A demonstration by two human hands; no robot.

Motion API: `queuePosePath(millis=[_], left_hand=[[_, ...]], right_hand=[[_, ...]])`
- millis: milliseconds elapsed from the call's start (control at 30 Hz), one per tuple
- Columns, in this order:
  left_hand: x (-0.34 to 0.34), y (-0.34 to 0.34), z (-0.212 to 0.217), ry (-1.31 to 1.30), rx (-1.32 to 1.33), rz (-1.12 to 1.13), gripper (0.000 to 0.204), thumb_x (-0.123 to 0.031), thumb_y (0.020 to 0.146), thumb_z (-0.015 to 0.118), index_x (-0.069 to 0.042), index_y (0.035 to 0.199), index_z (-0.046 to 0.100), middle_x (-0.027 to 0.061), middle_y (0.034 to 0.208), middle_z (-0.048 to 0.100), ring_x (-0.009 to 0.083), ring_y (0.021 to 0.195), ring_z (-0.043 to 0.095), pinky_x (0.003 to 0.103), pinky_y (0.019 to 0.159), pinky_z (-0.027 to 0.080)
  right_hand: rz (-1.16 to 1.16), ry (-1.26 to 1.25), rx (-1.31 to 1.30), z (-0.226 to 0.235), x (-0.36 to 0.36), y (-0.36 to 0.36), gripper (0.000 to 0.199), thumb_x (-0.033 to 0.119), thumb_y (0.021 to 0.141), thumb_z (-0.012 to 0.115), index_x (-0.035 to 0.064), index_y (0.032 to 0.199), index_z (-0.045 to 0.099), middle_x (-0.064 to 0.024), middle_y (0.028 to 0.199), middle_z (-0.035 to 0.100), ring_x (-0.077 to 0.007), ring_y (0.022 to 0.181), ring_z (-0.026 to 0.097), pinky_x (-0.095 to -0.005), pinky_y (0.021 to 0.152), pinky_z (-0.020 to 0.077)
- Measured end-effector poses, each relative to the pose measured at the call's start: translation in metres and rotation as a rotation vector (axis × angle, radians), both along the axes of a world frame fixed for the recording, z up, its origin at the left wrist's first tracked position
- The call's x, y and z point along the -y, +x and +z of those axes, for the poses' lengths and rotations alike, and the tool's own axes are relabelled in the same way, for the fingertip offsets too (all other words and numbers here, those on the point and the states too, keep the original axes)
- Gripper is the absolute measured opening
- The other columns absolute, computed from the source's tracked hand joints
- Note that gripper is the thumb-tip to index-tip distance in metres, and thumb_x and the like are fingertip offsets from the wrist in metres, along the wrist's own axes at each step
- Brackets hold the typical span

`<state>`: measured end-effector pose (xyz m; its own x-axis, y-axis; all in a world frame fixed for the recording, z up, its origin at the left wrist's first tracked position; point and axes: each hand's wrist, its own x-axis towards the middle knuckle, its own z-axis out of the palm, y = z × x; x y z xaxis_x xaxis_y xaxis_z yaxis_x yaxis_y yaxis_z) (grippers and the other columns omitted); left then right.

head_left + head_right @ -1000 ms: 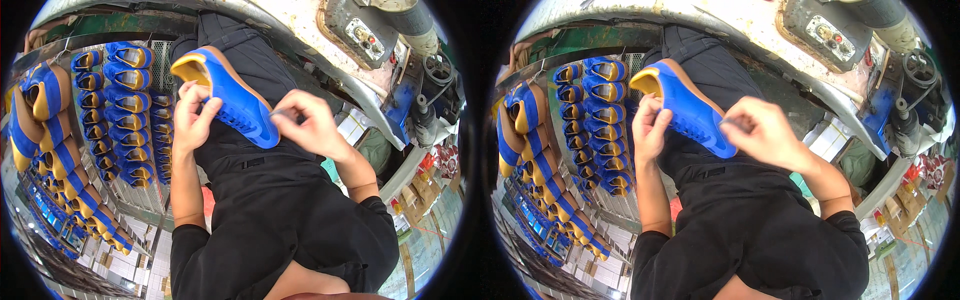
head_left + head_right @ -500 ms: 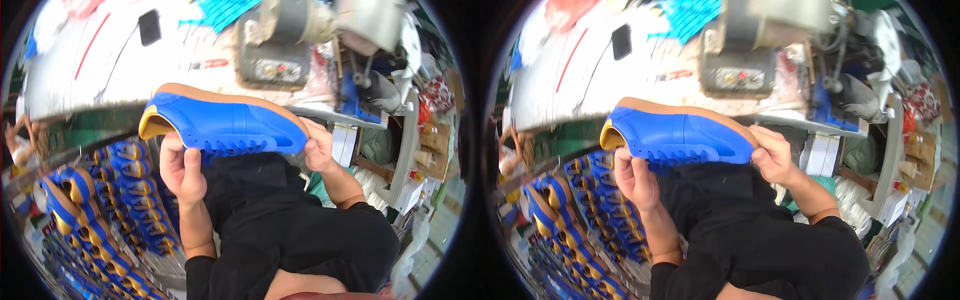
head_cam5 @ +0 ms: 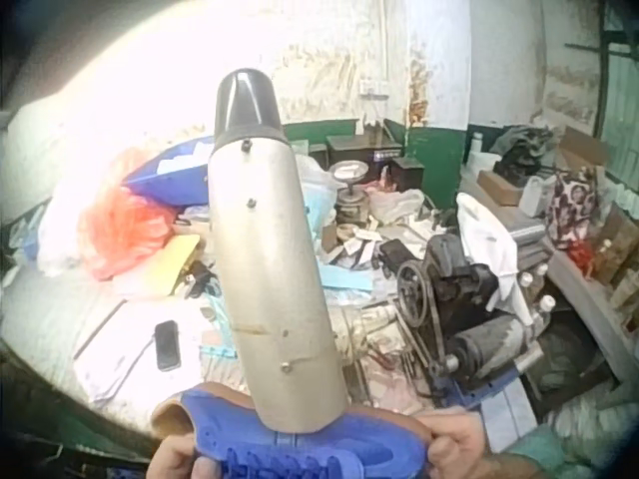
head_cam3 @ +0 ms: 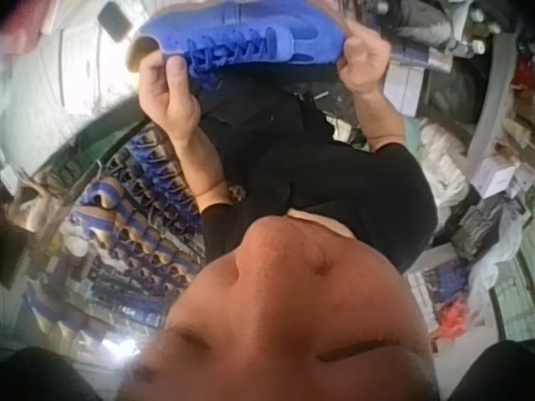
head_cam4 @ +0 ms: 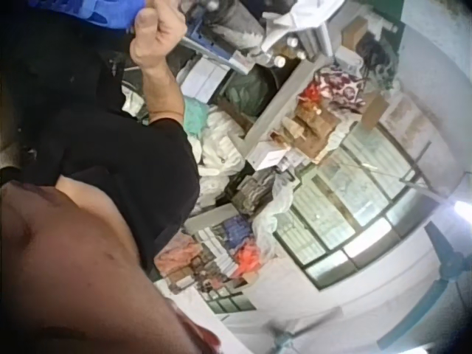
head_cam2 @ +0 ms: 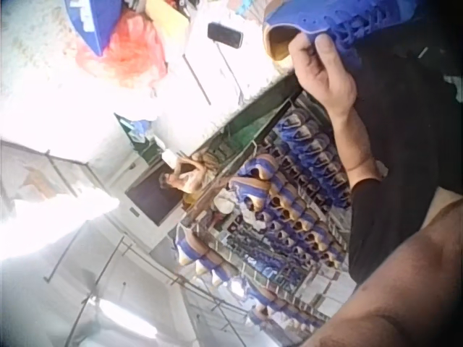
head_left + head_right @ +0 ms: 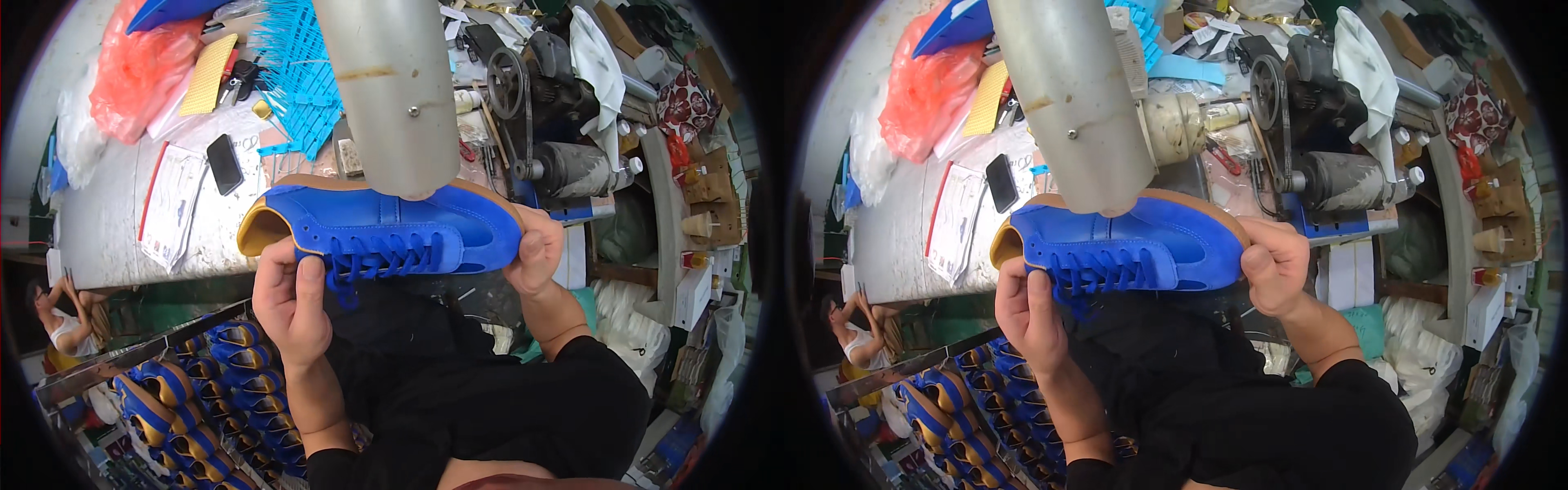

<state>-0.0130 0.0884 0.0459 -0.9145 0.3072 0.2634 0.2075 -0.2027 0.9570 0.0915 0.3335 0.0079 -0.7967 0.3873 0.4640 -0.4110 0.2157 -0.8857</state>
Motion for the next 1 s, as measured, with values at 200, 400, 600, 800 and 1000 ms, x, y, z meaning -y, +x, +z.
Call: queuePosePath(millis=[200,400,600,800,1000], left_hand=[[0.002,-0.016,-0.005,0.053,0.054,-0.022,0.015,-0.009,0.1,0.058,0.004,0.107,0.059,0.0026,0.091,0.064,0.0037,0.077,0.052,0.018,0.071,0.041],[0.023,-0.006,-0.035,0.232,0.083,0.035,0.018,-0.013,0.097,0.065,-0.006,0.087,0.051,-0.0019,0.087,0.057,0.0039,0.076,0.047,0.019,0.069,0.038],[0.044,0.027,-0.069,0.105,-0.199,0.284,0.028,-0.02,0.088,0.072,-0.009,0.079,0.047,0.0049,0.087,0.06,0.0126,0.083,0.054,0.03,0.082,0.045],[0.077,0.039,-0.068,-0.033,-0.338,0.25,0.027,-0.015,0.081,0.075,-0.008,0.072,0.051,0.0119,0.084,0.067,0.0201,0.078,0.06,0.033,0.077,0.048],[0.097,0.038,-0.061,-0.345,-0.578,0.094,0.025,-0.013,0.068,0.076,-0.01,0.066,0.05,0.0107,0.08,0.067,0.0281,0.076,0.054,0.036,0.08,0.04]], right_hand=[[0.053,-0.055,0.033,0.004,0.003,-0.007,0.058,0.045,0.1,0.056,-0.0118,0.096,0.067,-0.0049,0.066,0.058,-0.0099,0.054,0.051,-0.0252,0.049,0.0358],[0.176,0.079,0.088,0.007,0.016,-0.013,0.047,0.034,0.098,0.058,-0.0105,0.107,0.067,-0.0121,0.083,0.063,-0.0166,0.074,0.057,-0.0292,0.067,0.0441],[0.265,-0.149,0.159,-0.046,0.049,-0.019,0.065,0.049,0.102,0.039,-0.0107,0.121,0.057,-0.0113,0.1,0.056,-0.0185,0.087,0.053,-0.0298,0.082,0.0413],[0.352,-0.157,0.215,-0.076,0.07,-0.013,0.092,0.077,0.086,0.049,-0.0055,0.126,0.058,-0.0036,0.093,0.055,-0.0106,0.082,0.05,-0.0245,0.074,0.0399],[0.661,0.112,0.238,-0.083,0.063,-0.009,0.091,0.05,0.064,0.09,-0.0079,0.126,0.057,-0.0105,0.103,0.065,-0.0174,0.091,0.061,-0.0312,0.08,0.0475]])
